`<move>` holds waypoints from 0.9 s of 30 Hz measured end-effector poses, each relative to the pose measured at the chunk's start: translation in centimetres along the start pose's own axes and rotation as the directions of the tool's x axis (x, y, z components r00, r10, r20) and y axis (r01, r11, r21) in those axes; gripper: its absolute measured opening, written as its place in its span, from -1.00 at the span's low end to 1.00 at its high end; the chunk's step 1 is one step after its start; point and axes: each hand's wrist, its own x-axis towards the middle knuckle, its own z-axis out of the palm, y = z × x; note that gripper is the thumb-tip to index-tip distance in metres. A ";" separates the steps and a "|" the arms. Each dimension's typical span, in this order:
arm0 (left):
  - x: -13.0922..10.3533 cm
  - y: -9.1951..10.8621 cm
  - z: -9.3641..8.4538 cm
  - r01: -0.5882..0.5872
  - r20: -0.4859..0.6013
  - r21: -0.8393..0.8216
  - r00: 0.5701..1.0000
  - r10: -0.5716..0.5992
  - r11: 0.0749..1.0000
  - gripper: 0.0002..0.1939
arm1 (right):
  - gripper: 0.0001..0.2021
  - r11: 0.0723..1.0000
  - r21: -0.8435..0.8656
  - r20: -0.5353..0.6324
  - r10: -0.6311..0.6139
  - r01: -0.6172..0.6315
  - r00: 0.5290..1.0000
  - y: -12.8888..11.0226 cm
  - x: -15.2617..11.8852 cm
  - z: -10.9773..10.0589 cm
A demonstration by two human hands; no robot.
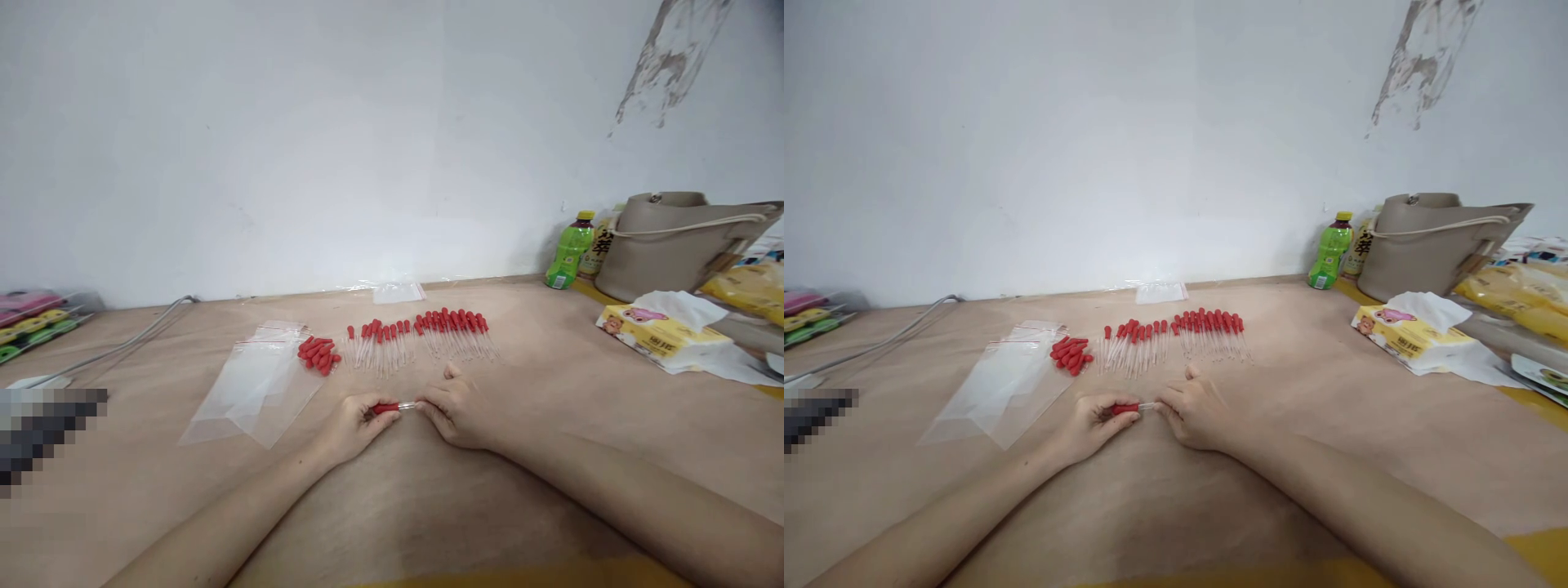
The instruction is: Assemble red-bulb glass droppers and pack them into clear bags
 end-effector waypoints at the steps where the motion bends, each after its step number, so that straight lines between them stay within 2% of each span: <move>1: 0.0 0.0 0.0 -0.008 -0.005 0.007 1.000 0.008 1.000 -0.81 | -0.72 1.000 0.005 -0.001 0.004 -0.004 1.000 0.0 0.1 0.1; 5: -0.1 0.0 0.1 -0.037 -0.016 0.046 0.999 0.038 0.998 -0.82 | -0.70 0.999 0.028 0.010 0.037 -0.037 0.999 -0.2 0.3 0.5; 12: -0.2 0.0 -0.1 -0.096 -0.007 0.107 0.995 0.097 0.990 -0.82 | -0.70 0.975 0.159 0.130 0.132 -0.152 0.983 -0.5 0.6 0.4; 15: -0.1 0.2 -0.4 -0.125 0.020 0.120 0.992 0.123 0.985 -0.83 | -0.69 0.965 0.189 0.177 0.151 -0.184 0.973 -0.9 0.7 -0.7; 18: 0.0 0.4 -0.6 -0.143 0.026 0.156 0.990 0.140 0.977 -0.84 | -0.75 0.973 0.179 0.243 0.101 -0.147 0.965 -1.3 1.0 -2.5; 20: 0.1 0.5 -0.8 -0.120 -0.022 0.201 0.992 0.127 0.972 -0.83 | -0.80 0.970 0.175 0.308 0.106 -0.166 0.945 -1.2 1.3 -3.7; 22: 0.2 0.5 -0.9 -0.078 -0.095 0.240 0.990 0.103 0.968 -0.78 | -0.80 0.954 0.180 0.349 0.165 -0.239 0.923 -0.6 1.8 -4.6; 24: 0.2 0.5 -0.9 -0.060 -0.120 0.266 0.988 0.095 0.962 -0.77 | -0.81 0.927 0.184 0.309 0.260 -0.326 0.915 0.6 2.6 -4.9; 26: 0.2 0.5 -0.8 -0.083 -0.084 0.291 0.990 0.112 0.953 -0.82 | -0.81 0.896 0.138 0.187 0.395 -0.422 0.900 2.3 3.6 -4.5; 27: 0.2 0.5 -0.7 -0.102 -0.060 0.302 0.990 0.126 0.948 -0.84 | -0.78 0.875 0.081 0.118 0.467 -0.477 0.877 3.1 4.1 -4.1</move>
